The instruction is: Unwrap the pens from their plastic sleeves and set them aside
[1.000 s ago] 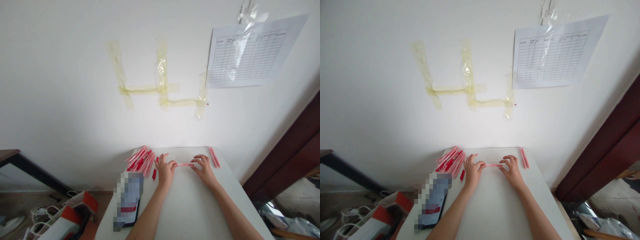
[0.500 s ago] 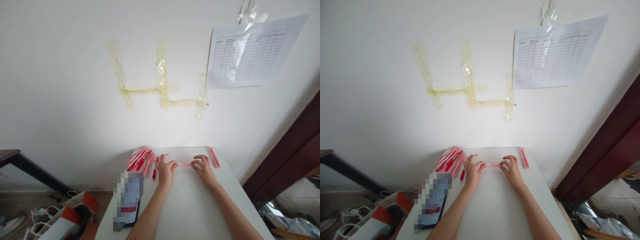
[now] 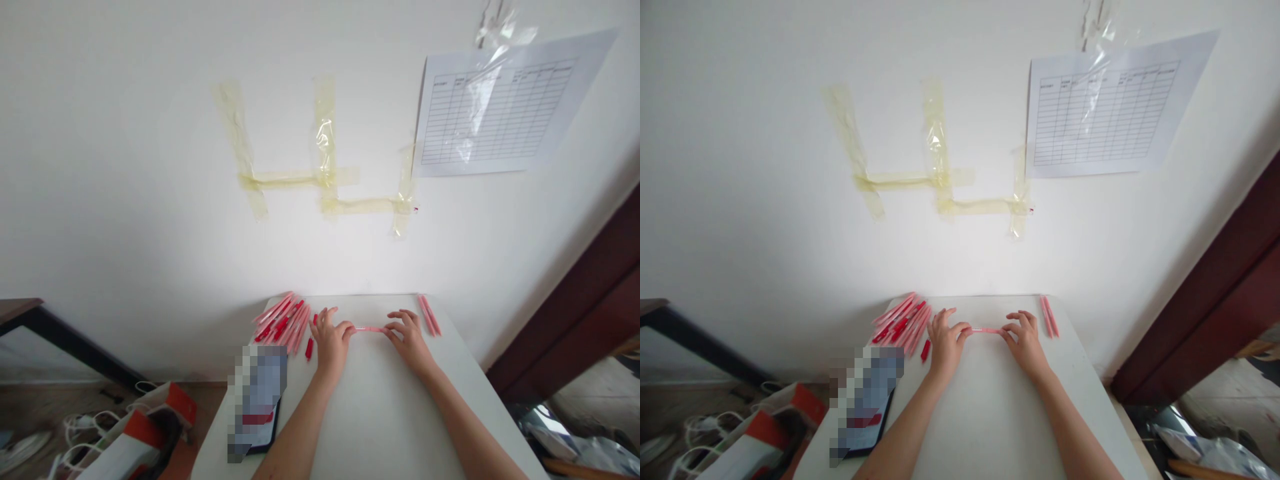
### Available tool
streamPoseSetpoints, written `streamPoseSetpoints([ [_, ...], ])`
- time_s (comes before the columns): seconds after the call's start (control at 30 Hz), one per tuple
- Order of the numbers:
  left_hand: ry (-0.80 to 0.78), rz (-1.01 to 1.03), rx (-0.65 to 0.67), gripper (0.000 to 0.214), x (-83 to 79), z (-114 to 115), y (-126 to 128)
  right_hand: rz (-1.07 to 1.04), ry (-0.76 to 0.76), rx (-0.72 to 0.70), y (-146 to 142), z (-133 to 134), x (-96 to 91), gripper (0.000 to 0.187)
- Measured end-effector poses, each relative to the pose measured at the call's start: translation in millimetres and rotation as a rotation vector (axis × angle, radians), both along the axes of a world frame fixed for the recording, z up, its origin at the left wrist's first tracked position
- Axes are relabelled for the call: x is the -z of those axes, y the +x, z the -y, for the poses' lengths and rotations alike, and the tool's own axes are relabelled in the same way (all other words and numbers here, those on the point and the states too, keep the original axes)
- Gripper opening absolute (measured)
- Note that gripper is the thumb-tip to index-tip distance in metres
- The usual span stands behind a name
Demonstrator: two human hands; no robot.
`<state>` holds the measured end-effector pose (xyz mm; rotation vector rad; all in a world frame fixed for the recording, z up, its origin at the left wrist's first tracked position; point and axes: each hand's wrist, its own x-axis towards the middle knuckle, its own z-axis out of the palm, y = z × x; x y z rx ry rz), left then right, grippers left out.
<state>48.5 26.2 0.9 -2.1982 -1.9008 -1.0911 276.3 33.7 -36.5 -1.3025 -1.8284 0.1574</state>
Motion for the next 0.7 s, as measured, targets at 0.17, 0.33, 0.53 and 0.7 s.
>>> streamPoseSetpoints([
  [0.17, -0.009, 0.009, -0.006, 0.011, -0.8, 0.2, -0.6, -0.027, 0.021, 0.005, 0.4, 0.3, -1.9, 0.03],
  [0.33, -0.011, 0.011, -0.01, 0.012, -0.7, -0.1, -1.2, -0.046, 0.023, 0.019, 0.7, 0.2, -1.8, 0.03],
  [0.53, -0.016, 0.001, -0.038, 0.011, -1.1, -0.4, -2.0, -0.037, 0.039, 0.037, 2.3, -0.5, -1.2, 0.027],
  [0.7, -0.033, -0.023, -0.065, 0.013, -0.6, -0.3, -2.9, -0.027, 0.077, 0.072, 4.1, -2.7, 2.2, 0.024],
])
